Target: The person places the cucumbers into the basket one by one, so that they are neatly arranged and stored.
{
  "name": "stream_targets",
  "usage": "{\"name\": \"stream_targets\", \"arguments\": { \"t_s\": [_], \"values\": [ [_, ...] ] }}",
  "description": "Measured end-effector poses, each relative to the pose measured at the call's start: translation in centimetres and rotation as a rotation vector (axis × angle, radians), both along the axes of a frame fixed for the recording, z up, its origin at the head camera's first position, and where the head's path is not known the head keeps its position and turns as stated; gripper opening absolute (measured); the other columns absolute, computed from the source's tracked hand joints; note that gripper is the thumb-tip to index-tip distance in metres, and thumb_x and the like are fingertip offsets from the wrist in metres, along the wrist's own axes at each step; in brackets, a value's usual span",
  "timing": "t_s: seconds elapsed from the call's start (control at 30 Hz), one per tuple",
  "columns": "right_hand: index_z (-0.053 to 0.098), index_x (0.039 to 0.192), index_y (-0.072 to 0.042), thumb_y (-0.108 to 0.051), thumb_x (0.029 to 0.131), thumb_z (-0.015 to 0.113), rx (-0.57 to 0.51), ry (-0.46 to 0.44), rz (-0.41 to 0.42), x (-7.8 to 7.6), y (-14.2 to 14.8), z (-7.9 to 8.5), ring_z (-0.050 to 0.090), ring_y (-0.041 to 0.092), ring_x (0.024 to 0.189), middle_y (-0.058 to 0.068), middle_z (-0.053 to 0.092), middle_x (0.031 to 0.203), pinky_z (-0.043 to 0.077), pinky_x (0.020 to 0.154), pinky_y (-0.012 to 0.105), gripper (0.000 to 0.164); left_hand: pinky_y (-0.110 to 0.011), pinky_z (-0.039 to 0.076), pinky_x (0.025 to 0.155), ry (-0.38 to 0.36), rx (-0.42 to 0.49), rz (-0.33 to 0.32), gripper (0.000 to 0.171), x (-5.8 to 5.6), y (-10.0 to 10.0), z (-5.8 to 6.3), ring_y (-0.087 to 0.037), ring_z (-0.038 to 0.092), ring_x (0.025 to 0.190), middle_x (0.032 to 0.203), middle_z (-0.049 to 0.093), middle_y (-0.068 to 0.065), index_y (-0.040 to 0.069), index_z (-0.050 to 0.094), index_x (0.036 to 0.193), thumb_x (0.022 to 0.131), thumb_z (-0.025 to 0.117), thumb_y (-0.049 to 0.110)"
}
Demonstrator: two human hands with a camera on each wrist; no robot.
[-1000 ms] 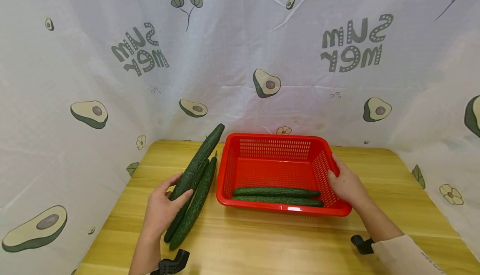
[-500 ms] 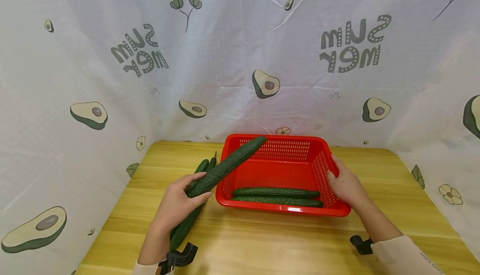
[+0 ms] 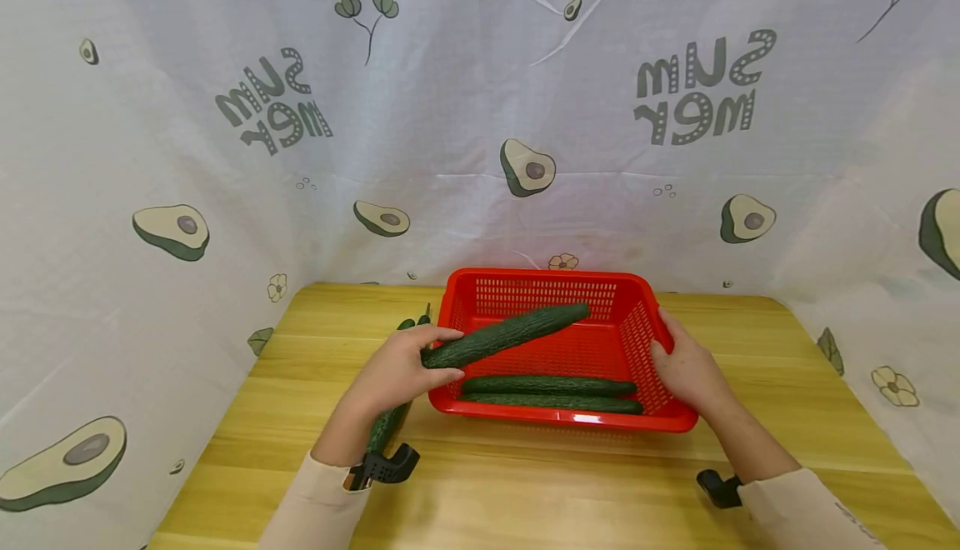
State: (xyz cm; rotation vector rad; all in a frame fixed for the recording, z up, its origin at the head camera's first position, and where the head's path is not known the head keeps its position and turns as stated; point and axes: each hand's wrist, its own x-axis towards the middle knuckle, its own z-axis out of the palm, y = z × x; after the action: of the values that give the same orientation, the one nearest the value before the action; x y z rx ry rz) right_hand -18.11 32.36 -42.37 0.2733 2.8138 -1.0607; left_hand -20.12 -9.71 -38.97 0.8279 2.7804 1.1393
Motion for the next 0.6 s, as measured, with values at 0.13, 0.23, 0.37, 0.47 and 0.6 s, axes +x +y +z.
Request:
{"name": "stream_targets", "arguments": {
  "t_s": [0.13, 0.23, 0.37, 0.47, 0.6],
  "values": [
    [-0.001, 0.165, -0.009, -0.027, 0.108, 0.035, -0.002, -0.003, -0.002, 0.0, 0.0, 0.0, 0.068, 0.023, 0.077, 0.043, 0.043, 0.143, 0.059, 0.061, 0.035, 0.07, -0.043, 0.056, 0.099, 0.043, -0.088, -0.071, 0.049, -1.4, 1.3, 0.3, -0.021, 0.067, 0.115, 0.13, 0.071, -0.001, 0.019, 0.071, 0.13, 0.085, 0.085, 0.027],
    [-0.001, 0.165, -0.009, -0.027, 0.109, 0.035, 0.009, -0.004, -0.004, 0.0, 0.1, 0.1, 0.068, 0.024, 0.078, 0.043, 0.043, 0.143, 0.059, 0.062, 0.035, 0.069, -0.036, 0.057, 0.091, 0.05, -0.144, -0.139, 0.047, -2.6, 2.4, 0.6, -0.015, 0.067, 0.098, 0.127, 0.072, 0.001, 0.019, 0.072, 0.128, 0.084, 0.086, 0.028],
    [-0.001, 0.165, -0.009, -0.028, 0.109, 0.035, 0.027, -0.002, -0.006, 0.1, 0.1, 0.2, 0.067, 0.024, 0.078, 0.043, 0.043, 0.143, 0.057, 0.061, 0.034, 0.069, -0.03, 0.056, 0.084, 0.032, -0.214, -0.222, 0.045, -4.1, 4.0, 0.8, -0.011, 0.065, 0.095, 0.126, 0.072, 0.005, 0.024, 0.073, 0.126, 0.083, 0.086, 0.031],
    [-0.001, 0.165, -0.009, -0.028, 0.109, 0.035, 0.018, -0.002, -0.007, 0.1, 0.0, 0.3, 0.067, 0.023, 0.077, 0.043, 0.044, 0.143, 0.057, 0.06, 0.034, 0.069, -0.031, 0.057, 0.088, 0.02, -0.26, -0.261, 0.045, -5.0, 5.1, 0.8, -0.013, 0.067, 0.108, 0.126, 0.072, 0.007, 0.027, 0.073, 0.125, 0.083, 0.087, 0.034],
    [-0.001, 0.165, -0.01, -0.028, 0.109, 0.035, -0.002, -0.002, -0.011, 0.2, -0.2, 0.5, 0.068, 0.021, 0.075, 0.042, 0.044, 0.142, 0.058, 0.06, 0.034, 0.069, -0.034, 0.056, 0.094, 0.008, -0.307, -0.288, 0.045, -5.8, 6.5, 0.9, -0.016, 0.065, 0.117, 0.126, 0.072, 0.009, 0.028, 0.074, 0.125, 0.083, 0.087, 0.034]
  ]
}}
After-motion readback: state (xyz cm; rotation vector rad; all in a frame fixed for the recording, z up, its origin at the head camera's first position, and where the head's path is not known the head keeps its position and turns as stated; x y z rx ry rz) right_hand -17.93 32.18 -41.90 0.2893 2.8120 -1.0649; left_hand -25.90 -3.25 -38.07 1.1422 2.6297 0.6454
